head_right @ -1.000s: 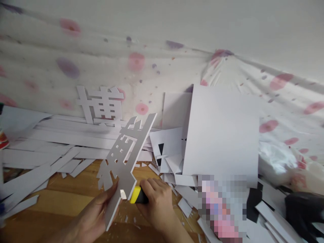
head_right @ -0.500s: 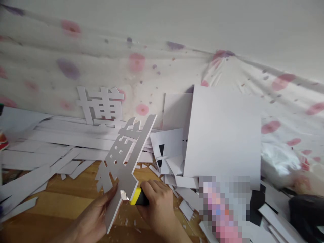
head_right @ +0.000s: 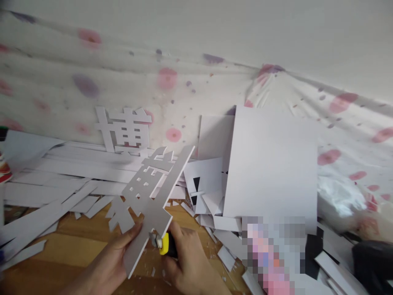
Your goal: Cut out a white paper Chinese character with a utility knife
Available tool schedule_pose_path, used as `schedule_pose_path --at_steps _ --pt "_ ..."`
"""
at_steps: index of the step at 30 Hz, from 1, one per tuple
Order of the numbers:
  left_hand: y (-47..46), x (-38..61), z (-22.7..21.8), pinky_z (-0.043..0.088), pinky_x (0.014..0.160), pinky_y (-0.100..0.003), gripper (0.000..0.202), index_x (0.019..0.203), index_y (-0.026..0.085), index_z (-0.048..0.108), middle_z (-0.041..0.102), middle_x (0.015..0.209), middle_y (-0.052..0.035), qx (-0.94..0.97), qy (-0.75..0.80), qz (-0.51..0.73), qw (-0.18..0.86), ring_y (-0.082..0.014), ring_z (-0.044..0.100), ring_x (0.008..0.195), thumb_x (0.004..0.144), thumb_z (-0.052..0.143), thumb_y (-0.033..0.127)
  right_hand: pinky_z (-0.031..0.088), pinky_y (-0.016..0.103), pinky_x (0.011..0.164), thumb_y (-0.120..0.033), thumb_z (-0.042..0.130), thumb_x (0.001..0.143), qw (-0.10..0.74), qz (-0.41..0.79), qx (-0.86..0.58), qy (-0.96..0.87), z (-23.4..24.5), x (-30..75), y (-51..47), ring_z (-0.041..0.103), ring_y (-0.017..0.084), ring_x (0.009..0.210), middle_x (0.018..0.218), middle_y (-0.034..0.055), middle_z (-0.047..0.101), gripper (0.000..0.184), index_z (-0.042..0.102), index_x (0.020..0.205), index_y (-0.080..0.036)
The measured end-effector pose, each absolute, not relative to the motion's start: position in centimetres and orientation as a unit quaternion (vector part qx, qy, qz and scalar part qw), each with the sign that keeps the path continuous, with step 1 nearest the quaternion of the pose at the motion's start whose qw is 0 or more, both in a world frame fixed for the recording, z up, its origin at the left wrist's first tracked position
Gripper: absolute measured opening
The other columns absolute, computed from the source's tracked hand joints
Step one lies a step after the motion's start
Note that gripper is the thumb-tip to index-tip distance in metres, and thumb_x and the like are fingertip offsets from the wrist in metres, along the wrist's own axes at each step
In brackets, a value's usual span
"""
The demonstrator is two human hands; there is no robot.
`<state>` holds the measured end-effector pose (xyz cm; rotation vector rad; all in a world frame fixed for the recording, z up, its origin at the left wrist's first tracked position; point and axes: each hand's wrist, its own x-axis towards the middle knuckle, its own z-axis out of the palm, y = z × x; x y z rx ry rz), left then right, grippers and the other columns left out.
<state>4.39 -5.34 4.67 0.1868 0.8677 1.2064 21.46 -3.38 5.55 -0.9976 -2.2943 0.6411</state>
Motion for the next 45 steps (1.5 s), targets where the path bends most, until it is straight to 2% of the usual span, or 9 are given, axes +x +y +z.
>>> schedule_pose_path --at_steps 4,8,11,17,24,30,34,39,45 --pt "-5.4 4.1 4.8 0.050 0.080 -0.027 0.029 0.099 0.017 0.063 0.069 0.099 -0.0059 0.137 0.389 0.576 0.706 -0.0197 0.063 0.093 0.072 0.068 0.024 0.037 0.025 0.062 -0.012 0.042 0.073 0.267 0.262 -0.367 -0.852 5.3 22.0 -3.1 0.049 0.016 0.069 0.077 -0.0010 0.055 0.031 0.045 0.102 -0.023" --pt "-5.3 3.7 5.3 0.049 0.080 -0.027 0.033 0.100 0.018 0.061 0.069 0.100 -0.0056 0.146 0.414 0.587 0.680 -0.0198 0.062 0.095 0.069 0.071 0.026 0.038 0.023 0.063 -0.015 0.044 0.079 0.268 0.270 -0.347 -0.857 4.3 22.2 -2.4 0.048 0.014 0.069 0.078 -0.0014 0.055 0.025 0.047 0.103 -0.023" --pt "-5.3 3.6 5.6 0.049 0.080 -0.027 0.036 0.102 0.018 0.061 0.069 0.101 -0.0070 0.146 0.414 0.577 0.689 -0.0214 0.062 0.098 0.070 0.070 0.030 0.038 0.024 0.063 -0.026 0.044 0.087 0.289 0.233 -0.335 -0.866 3.7 22.0 -1.8 0.050 0.014 0.069 0.081 0.0008 0.057 0.015 0.050 0.100 -0.022" --pt "-5.7 3.9 5.9 0.048 0.080 -0.028 0.032 0.097 0.020 0.063 0.069 0.103 -0.0050 0.164 0.403 0.591 0.679 -0.0222 0.062 0.099 0.069 0.070 0.032 0.036 0.023 0.054 -0.041 0.038 0.092 0.346 0.110 -0.336 -0.869 2.9 21.6 -1.7 0.053 0.015 0.062 0.072 0.0025 0.059 0.029 0.056 0.085 -0.019" --pt "-6.1 4.2 6.5 0.047 0.080 -0.029 0.052 0.114 0.017 0.055 0.064 0.113 -0.0094 0.157 0.410 0.583 0.684 -0.0245 0.057 0.107 0.068 0.071 0.034 0.037 0.024 0.052 -0.038 0.041 0.091 0.365 0.044 -0.369 -0.854 2.8 21.4 -1.9 0.056 0.016 0.058 0.068 0.0018 0.060 0.027 0.056 0.079 -0.020" --pt "-6.1 4.2 6.1 0.046 0.082 -0.029 0.046 0.109 0.020 0.059 0.066 0.111 -0.0068 0.149 0.414 0.581 0.685 -0.0232 0.058 0.104 0.067 0.072 0.031 0.040 0.025 0.053 -0.029 0.047 0.087 0.357 0.061 -0.389 -0.847 2.1 21.6 -1.7 0.059 0.018 0.062 0.070 0.0034 0.063 0.017 0.057 0.077 -0.020" --pt "-6.1 4.2 6.0 0.046 0.082 -0.030 0.047 0.108 0.018 0.062 0.066 0.110 -0.0090 0.142 0.411 0.576 0.693 -0.0245 0.059 0.102 0.065 0.074 0.032 0.040 0.027 0.055 -0.027 0.049 0.086 0.341 0.074 -0.394 -0.850 1.9 21.7 -1.5 0.059 0.019 0.063 0.072 0.0044 0.064 0.014 0.057 0.077 -0.019" --pt "-6.0 4.1 6.2 0.048 0.071 -0.030 0.048 0.109 0.017 0.061 0.067 0.106 -0.0103 0.147 0.427 0.564 0.691 -0.0267 0.061 0.099 0.065 0.073 0.034 0.038 0.025 0.053 -0.031 0.045 0.089 0.330 0.093 -0.379 -0.860 2.1 21.7 -1.4 0.056 0.017 0.058 0.067 0.0031 0.061 0.021 0.055 0.074 -0.019" --pt "-5.8 3.9 6.0 0.049 0.074 -0.029 0.035 0.097 0.018 0.062 0.068 0.103 -0.0083 0.150 0.424 0.577 0.682 -0.0254 0.061 0.098 0.066 0.072 0.032 0.031 0.026 0.051 -0.024 0.042 0.085 0.323 0.023 -0.337 -0.884 2.3 21.9 -1.3 0.051 0.017 0.056 0.063 0.0037 0.058 0.020 0.053 0.069 -0.019"
